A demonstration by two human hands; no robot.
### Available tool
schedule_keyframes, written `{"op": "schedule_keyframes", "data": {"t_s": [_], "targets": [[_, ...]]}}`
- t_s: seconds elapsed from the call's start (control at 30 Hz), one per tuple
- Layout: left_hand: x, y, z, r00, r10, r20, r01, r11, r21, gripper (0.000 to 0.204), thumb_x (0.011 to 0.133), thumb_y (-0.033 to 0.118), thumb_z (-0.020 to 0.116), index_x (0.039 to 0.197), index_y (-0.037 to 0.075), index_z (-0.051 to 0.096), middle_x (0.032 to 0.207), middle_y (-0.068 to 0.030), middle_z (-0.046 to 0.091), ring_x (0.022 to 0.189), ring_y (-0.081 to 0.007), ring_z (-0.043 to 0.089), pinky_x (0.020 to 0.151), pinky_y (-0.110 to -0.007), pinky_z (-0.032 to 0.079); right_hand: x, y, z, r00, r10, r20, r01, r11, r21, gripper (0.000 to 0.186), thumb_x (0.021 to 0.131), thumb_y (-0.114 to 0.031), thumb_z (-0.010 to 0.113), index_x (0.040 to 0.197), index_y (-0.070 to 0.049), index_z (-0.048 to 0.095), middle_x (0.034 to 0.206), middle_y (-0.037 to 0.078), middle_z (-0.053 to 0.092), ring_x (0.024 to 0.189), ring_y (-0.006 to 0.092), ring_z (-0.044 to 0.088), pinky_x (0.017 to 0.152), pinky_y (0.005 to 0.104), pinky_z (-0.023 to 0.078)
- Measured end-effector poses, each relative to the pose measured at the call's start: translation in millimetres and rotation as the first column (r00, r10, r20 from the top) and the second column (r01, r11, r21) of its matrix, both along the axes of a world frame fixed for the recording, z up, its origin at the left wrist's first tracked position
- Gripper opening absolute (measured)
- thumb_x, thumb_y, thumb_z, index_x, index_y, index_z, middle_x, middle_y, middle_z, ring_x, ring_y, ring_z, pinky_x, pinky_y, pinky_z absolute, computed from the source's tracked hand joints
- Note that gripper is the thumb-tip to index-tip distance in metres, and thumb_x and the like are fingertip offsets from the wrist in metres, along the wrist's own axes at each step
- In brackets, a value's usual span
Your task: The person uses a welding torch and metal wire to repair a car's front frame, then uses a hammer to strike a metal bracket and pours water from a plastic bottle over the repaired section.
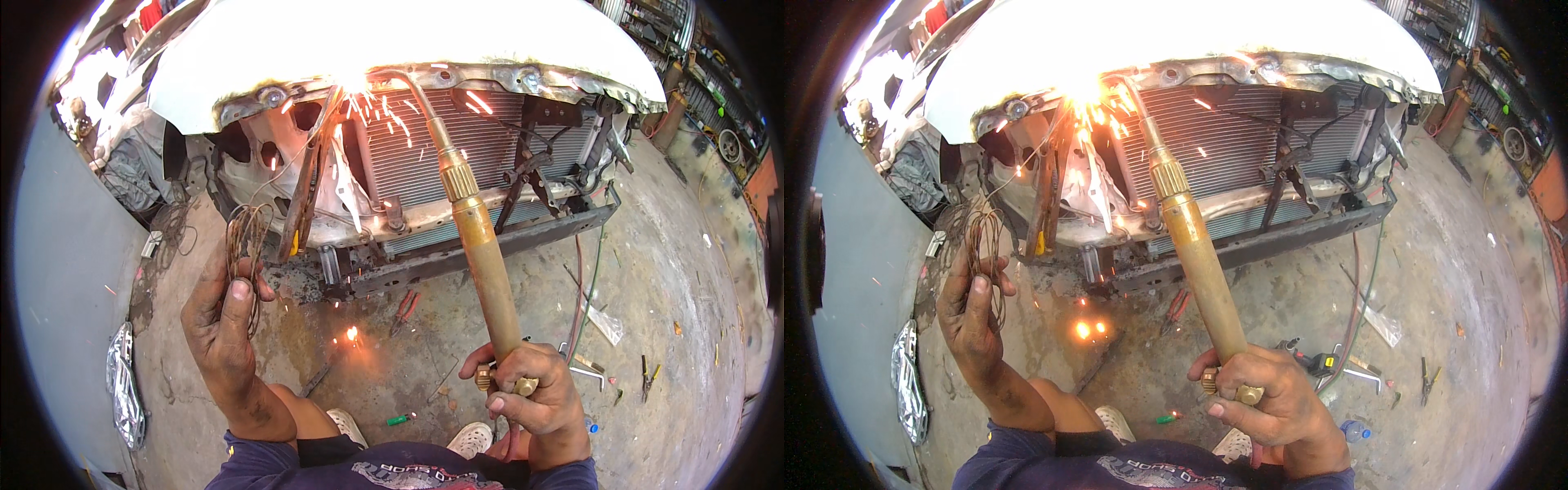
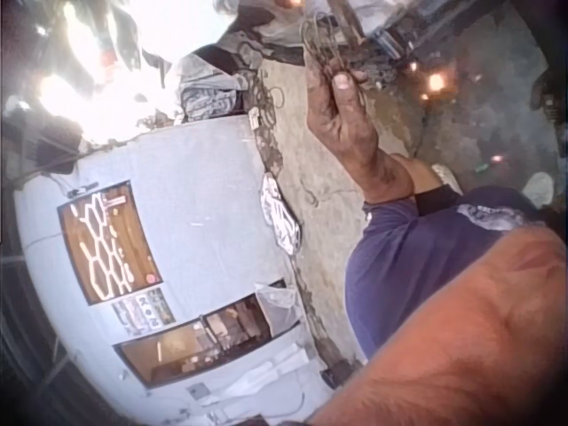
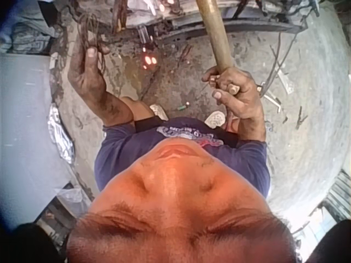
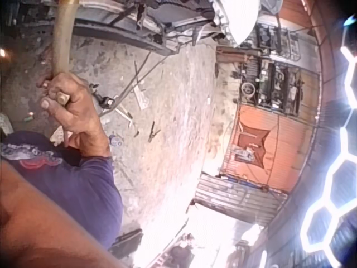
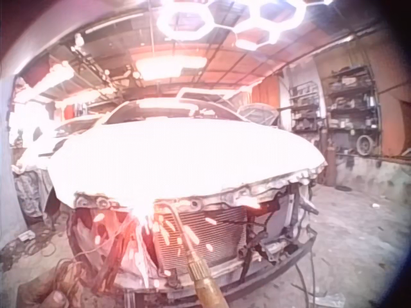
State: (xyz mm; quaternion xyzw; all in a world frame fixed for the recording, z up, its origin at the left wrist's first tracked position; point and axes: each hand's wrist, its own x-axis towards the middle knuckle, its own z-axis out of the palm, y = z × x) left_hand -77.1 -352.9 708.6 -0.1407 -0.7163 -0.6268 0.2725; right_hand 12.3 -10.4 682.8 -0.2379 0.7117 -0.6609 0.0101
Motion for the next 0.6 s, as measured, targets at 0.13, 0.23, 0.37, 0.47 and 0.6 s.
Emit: {"op": "schedule_keyframes", "data": {"t_s": [0.13, 0.23, 0.37, 0.47, 0.6], "targets": [[0.1, -2.7, -1.5, 1.0, -0.007, 0.011, 0.006, 1.0, 0.015, 0.048, 0.101, 0.011, 0.058, 0.145, -0.006, 0.057, 0.108, -0.0172, 0.073, 0.082, -0.0163, 0.062, 0.08, -0.032, 0.051, 0.2, 0.1, -1.1, 1.0, 0.014, 0.0, -0.014, 1.0, -0.001, 0.019, 0.083, -0.006, 0.079, 0.086, -0.005, 0.06, 0.095, 0.017, 0.069, 0.102, 0.0303, 0.074, 0.076, 0.037, 0.056], [0.0, -3.1, -1.4, 1.0, -0.014, 0.012, 0.014, 1.0, 0.002, 0.048, 0.101, 0.012, 0.059, 0.146, -0.007, 0.056, 0.108, -0.0173, 0.073, 0.083, -0.0166, 0.063, 0.08, -0.032, 0.052, 0.7, 0.4, -0.4, 1.0, 0.014, 0.01, -0.014, 1.0, 0.007, 0.019, 0.083, -0.005, 0.079, 0.086, -0.005, 0.06, 0.093, 0.016, 0.068, 0.103, 0.0306, 0.074, 0.077, 0.0379, 0.056], [-0.1, 0.3, -1.7, 1.0, -0.011, 0.016, 0.011, 0.999, 0.038, 0.049, 0.101, 0.013, 0.06, 0.146, -0.007, 0.056, 0.109, -0.0172, 0.073, 0.084, -0.0165, 0.062, 0.08, -0.031, 0.051, 1.1, 0.1, 1.3, 1.0, 0.005, 0.001, -0.005, 1.0, 0.017, 0.02, 0.083, -0.006, 0.08, 0.086, -0.006, 0.06, 0.094, 0.016, 0.069, 0.102, 0.0309, 0.075, 0.077, 0.0387, 0.057], [-0.5, -1.2, -1.0, 1.0, -0.023, 0.013, 0.023, 0.999, 0.035, 0.05, 0.101, 0.014, 0.06, 0.146, -0.007, 0.056, 0.109, -0.0166, 0.073, 0.084, -0.0163, 0.062, 0.08, -0.031, 0.051, 3.0, 0.1, 3.8, 1.0, -0.019, 0.011, 0.019, 0.999, 0.049, 0.021, 0.081, -0.007, 0.08, 0.085, -0.006, 0.06, 0.096, 0.018, 0.07, 0.101, 0.0317, 0.075, 0.077, 0.0389, 0.057], [0.1, -3.8, -1.4, 0.999, -0.03, 0.031, 0.029, 0.999, 0.038, 0.051, 0.101, 0.014, 0.059, 0.147, -0.007, 0.055, 0.109, -0.0159, 0.073, 0.084, -0.0162, 0.062, 0.081, -0.03, 0.051, 12.0, 2.8, 11.1, 0.995, -0.068, 0.067, 0.064, 0.996, 0.063, 0.022, 0.079, -0.008, 0.081, 0.084, -0.005, 0.06, 0.099, 0.02, 0.071, 0.1, 0.0329, 0.075, 0.077, 0.0392, 0.057]]}}
